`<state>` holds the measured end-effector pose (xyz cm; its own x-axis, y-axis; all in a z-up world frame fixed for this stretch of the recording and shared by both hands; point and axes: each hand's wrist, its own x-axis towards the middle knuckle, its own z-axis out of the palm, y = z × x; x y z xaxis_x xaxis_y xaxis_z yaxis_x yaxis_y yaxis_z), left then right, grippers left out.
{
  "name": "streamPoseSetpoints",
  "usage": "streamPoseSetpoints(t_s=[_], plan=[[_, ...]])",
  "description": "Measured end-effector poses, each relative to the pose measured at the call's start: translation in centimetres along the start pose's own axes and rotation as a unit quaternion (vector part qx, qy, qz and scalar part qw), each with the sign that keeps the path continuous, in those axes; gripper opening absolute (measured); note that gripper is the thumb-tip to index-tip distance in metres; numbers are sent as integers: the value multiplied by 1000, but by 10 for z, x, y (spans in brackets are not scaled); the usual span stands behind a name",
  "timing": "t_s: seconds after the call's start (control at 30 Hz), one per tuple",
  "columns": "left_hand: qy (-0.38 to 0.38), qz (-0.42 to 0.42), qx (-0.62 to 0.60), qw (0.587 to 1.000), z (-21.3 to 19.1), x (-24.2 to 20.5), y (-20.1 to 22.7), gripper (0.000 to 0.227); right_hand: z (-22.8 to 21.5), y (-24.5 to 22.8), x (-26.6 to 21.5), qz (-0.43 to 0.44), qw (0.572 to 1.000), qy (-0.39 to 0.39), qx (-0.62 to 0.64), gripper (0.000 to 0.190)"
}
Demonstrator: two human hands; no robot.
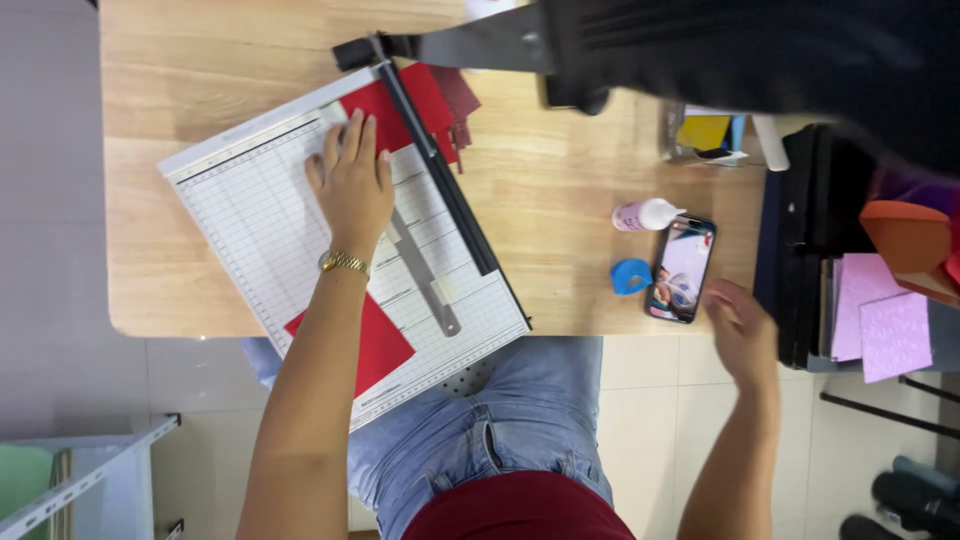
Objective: Cutting red cardstock into squares using a paper trimmer and applying tape
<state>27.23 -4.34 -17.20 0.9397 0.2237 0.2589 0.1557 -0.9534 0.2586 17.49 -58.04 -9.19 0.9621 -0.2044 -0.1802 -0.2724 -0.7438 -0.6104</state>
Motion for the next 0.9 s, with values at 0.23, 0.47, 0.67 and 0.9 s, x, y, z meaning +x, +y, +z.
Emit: streamPoseSetpoints(t_s=[0.23,0.47,0.67,0.9], plan=[[8,-22,-6,1000,-12,8,-3,48,-26,-75,11,-70,992,96,-42,41],[-8,-30,-26,999,-15,9,-4,46,52,-26,21,222,950,-48,-213,84],[4,-26,-20,999,-19,9,-3,46,58,40,45,151,957,54,-243,79],[1,-26,-13,1000,-16,8,-3,49,37,29,60,206,964,30,-167,58]])
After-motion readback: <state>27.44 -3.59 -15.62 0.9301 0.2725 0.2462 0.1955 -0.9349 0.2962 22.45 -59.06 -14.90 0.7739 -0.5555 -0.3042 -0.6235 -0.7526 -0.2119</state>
